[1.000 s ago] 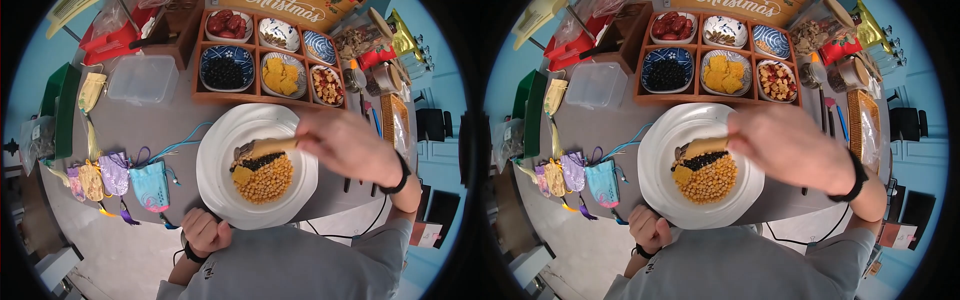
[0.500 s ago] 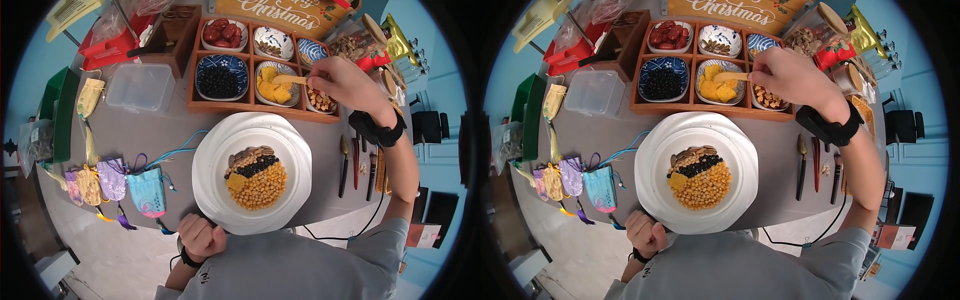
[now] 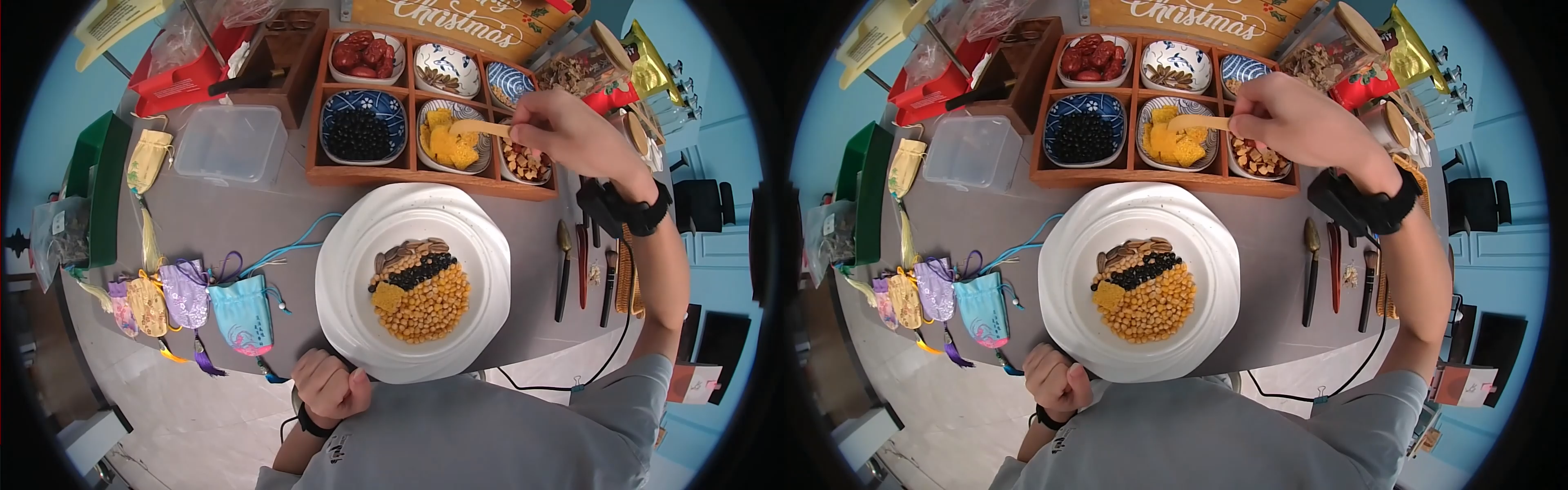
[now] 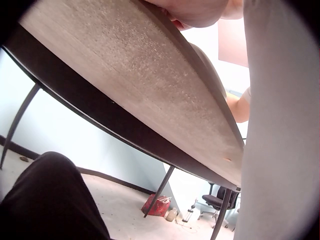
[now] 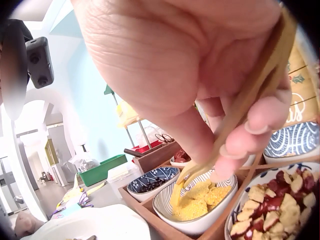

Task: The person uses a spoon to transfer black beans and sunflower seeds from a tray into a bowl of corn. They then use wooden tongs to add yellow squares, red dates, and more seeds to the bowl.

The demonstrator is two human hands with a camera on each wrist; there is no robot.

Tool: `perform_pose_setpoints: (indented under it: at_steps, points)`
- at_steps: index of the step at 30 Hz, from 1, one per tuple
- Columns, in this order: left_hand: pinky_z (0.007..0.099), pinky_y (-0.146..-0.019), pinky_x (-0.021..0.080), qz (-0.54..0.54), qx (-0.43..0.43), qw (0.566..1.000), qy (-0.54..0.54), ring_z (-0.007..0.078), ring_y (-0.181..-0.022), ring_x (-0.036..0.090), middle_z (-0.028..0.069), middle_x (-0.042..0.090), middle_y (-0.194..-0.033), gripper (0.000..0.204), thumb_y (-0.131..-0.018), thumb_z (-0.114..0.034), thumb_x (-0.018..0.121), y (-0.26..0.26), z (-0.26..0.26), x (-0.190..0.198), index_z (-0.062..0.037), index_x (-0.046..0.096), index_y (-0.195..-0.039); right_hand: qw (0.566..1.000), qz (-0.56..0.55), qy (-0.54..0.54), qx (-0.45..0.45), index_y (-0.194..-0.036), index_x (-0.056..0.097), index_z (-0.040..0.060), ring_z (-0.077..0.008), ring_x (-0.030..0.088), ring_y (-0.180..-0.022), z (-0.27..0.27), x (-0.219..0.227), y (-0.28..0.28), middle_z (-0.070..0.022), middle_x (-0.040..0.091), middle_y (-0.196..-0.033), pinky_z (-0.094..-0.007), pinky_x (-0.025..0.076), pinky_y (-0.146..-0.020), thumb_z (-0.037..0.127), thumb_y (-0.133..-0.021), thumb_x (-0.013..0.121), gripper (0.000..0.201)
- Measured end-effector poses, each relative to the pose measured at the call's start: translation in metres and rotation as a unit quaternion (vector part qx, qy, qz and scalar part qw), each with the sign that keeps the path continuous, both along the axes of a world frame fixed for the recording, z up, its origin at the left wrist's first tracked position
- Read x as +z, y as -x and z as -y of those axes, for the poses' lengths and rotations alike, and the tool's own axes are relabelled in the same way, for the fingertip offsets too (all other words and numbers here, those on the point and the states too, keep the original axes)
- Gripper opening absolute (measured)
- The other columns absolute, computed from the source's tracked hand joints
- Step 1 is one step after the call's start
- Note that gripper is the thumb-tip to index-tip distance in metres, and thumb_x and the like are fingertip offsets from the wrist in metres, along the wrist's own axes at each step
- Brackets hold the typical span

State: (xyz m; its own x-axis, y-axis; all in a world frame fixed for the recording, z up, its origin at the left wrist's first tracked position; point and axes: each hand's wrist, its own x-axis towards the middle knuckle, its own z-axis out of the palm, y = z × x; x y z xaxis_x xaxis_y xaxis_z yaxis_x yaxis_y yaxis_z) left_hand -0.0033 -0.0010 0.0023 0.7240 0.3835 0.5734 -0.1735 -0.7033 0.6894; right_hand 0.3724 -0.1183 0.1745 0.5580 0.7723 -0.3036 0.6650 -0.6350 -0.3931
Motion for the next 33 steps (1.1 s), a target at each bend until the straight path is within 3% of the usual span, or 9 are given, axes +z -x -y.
perform_pose_setpoints:
  at_steps: [5, 9, 10, 13, 16, 19, 22, 25, 33]
  points:
    - [0.0350, -0.045, 0.026, -0.001, -0.016, 1.000, 0.002, 0.0228, -0.044, 0.036, 0.0045, 0.038, -0.055, 0.040, -0.082, -0.006, 0.065, 0.000, -0.002, 0.001, -0.0082, 0.035, -0.056, 0.985, -0.122, -0.024, -0.122, -0.096, 0.063, 0.0015, -0.0049, 0.051, -0.055, 0.032, 0.014, 0.034, 0.0014, 0.059, -0.067, -0.0236, 0.040, -0.049, 0.018, -0.101, 0.061, 0.017]
    - [0.0351, -0.045, 0.026, 0.006, -0.021, 1.000, 0.010, 0.0232, -0.044, 0.037, 0.0049, 0.038, -0.055, 0.039, -0.081, -0.005, 0.065, -0.002, -0.002, 0.002, -0.0079, 0.036, -0.056, 0.958, -0.222, 0.033, -0.176, -0.097, 0.061, 0.0007, -0.0062, 0.051, -0.055, 0.044, 0.018, 0.089, 0.0011, 0.058, -0.066, -0.0247, 0.041, -0.051, 0.014, -0.102, 0.058, 0.015]
    - [0.0347, -0.045, 0.026, 0.007, -0.021, 1.000, 0.010, 0.0229, -0.044, 0.036, 0.0046, 0.038, -0.055, 0.039, -0.080, -0.005, 0.065, -0.001, -0.002, 0.001, -0.0077, 0.035, -0.056, 0.968, -0.218, 0.013, -0.120, -0.099, 0.060, -0.0001, -0.0071, 0.055, -0.059, 0.051, 0.012, 0.099, -0.0002, 0.058, -0.067, -0.0266, 0.043, -0.054, 0.010, -0.101, 0.058, 0.011]
    - [0.0342, -0.045, 0.025, 0.011, -0.022, 1.000, 0.012, 0.0223, -0.044, 0.034, 0.0040, 0.037, -0.054, 0.039, -0.080, -0.004, 0.065, -0.001, -0.002, 0.000, -0.0078, 0.035, -0.055, 0.976, -0.204, 0.057, -0.055, -0.099, 0.059, -0.0008, -0.0238, 0.061, -0.061, 0.054, 0.007, 0.116, -0.0126, 0.064, -0.071, -0.0367, 0.047, -0.060, 0.006, -0.098, 0.061, 0.007]
    - [0.0338, -0.045, 0.025, 0.012, -0.025, 1.000, 0.007, 0.0217, -0.044, 0.034, 0.0034, 0.037, -0.054, 0.039, -0.079, -0.004, 0.066, -0.001, -0.002, 0.000, -0.0080, 0.035, -0.055, 0.979, -0.191, 0.057, -0.035, -0.097, 0.060, -0.0016, -0.0318, 0.061, -0.064, 0.045, 0.008, 0.114, -0.0163, 0.065, -0.074, -0.0402, 0.047, -0.063, 0.007, -0.097, 0.062, 0.009]
    - [0.0337, -0.045, 0.024, 0.014, -0.019, 1.000, 0.008, 0.0215, -0.044, 0.034, 0.0032, 0.038, -0.054, 0.039, -0.079, -0.004, 0.065, 0.000, -0.002, -0.001, -0.0081, 0.035, -0.055, 0.980, -0.190, 0.058, -0.015, -0.098, 0.058, -0.0005, -0.0144, 0.057, -0.057, 0.046, -0.004, 0.109, -0.0064, 0.061, -0.067, -0.0311, 0.045, -0.054, 0.006, -0.099, 0.058, 0.007]
    - [0.0334, -0.045, 0.024, 0.017, -0.014, 1.000, 0.013, 0.0212, -0.043, 0.034, 0.0031, 0.038, -0.054, 0.039, -0.078, -0.004, 0.065, 0.000, -0.002, -0.001, -0.0083, 0.034, -0.055, 0.976, -0.200, 0.078, -0.045, -0.096, 0.060, -0.0021, -0.0350, 0.064, -0.068, 0.042, -0.004, 0.114, -0.0182, 0.066, -0.075, -0.0419, 0.048, -0.064, 0.009, -0.098, 0.061, 0.012]
    - [0.0328, -0.047, 0.026, 0.010, -0.026, 0.999, 0.015, 0.0220, -0.045, 0.035, 0.0060, 0.040, -0.053, 0.038, -0.087, -0.003, 0.061, 0.000, -0.002, 0.003, -0.0035, 0.038, -0.057, 0.973, -0.209, 0.081, -0.049, -0.096, 0.060, -0.0025, -0.0366, 0.065, -0.070, 0.042, -0.004, 0.119, -0.0190, 0.066, -0.076, -0.0425, 0.048, -0.065, 0.009, -0.098, 0.061, 0.012]
    - [0.0328, -0.046, 0.026, 0.012, -0.024, 1.000, 0.011, 0.0215, -0.044, 0.035, 0.0041, 0.039, -0.053, 0.038, -0.080, -0.004, 0.064, 0.000, -0.002, 0.000, -0.0069, 0.036, -0.055, 0.972, -0.216, 0.074, -0.051, -0.096, 0.060, -0.0035, -0.0379, 0.066, -0.071, 0.041, -0.008, 0.119, -0.0203, 0.066, -0.076, -0.0430, 0.048, -0.065, 0.009, -0.098, 0.062, 0.013]
